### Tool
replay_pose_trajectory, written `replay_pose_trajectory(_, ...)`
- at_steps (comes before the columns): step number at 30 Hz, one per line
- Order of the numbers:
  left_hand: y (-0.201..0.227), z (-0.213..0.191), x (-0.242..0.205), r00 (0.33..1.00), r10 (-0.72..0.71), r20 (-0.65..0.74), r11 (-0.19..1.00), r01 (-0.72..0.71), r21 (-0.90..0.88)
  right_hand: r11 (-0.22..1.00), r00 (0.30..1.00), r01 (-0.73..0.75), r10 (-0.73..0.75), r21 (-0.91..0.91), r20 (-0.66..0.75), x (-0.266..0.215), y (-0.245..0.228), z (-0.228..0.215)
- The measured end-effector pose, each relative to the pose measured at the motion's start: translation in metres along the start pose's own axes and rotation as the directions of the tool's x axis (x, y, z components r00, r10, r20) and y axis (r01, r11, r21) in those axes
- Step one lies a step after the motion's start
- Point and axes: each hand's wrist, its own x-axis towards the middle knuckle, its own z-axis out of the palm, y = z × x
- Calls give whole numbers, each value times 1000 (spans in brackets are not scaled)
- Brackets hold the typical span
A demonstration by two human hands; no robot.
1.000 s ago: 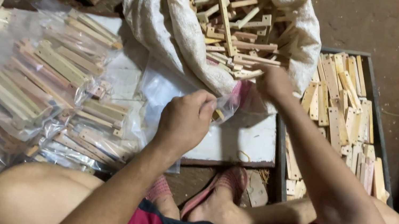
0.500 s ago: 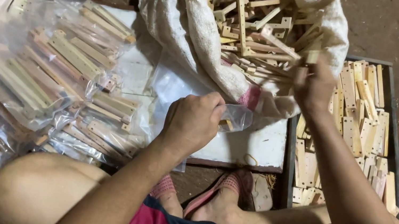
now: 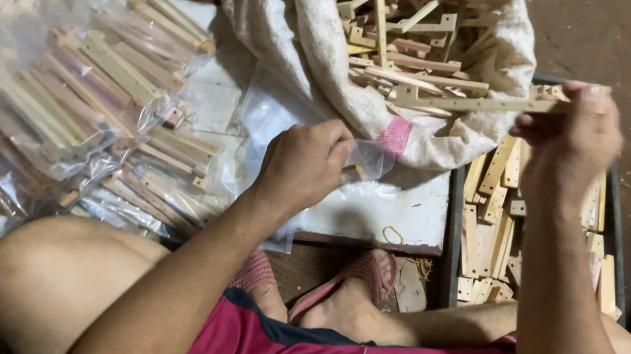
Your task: The person takes small wooden slats from a white sack and places them into plastic bags by hand, then places the filled bags into a black crate.
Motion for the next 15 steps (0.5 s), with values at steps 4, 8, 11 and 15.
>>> replay_pose_trajectory(4, -3, 2, 0, 1000, 18, 2, 1000, -18, -12, 983, 949, 185, -184, 21, 255, -41, -41, 13)
replay_pose_trajectory(8, 1, 7, -2, 999, 42, 28, 999, -42, -28, 921, 790, 370, -243, -123, 562, -51, -38, 27)
replay_pose_trajectory(11, 0, 14, -6, 996, 85, -2, 994, -85, -64, 939, 772, 317, -173, -135, 612, -66, -22, 47)
replay_pose_trajectory(15, 2, 20, -10, 995, 96, 4, 990, -95, -104, 834, 822, 287, 37, -471, 568, -105, -34, 87)
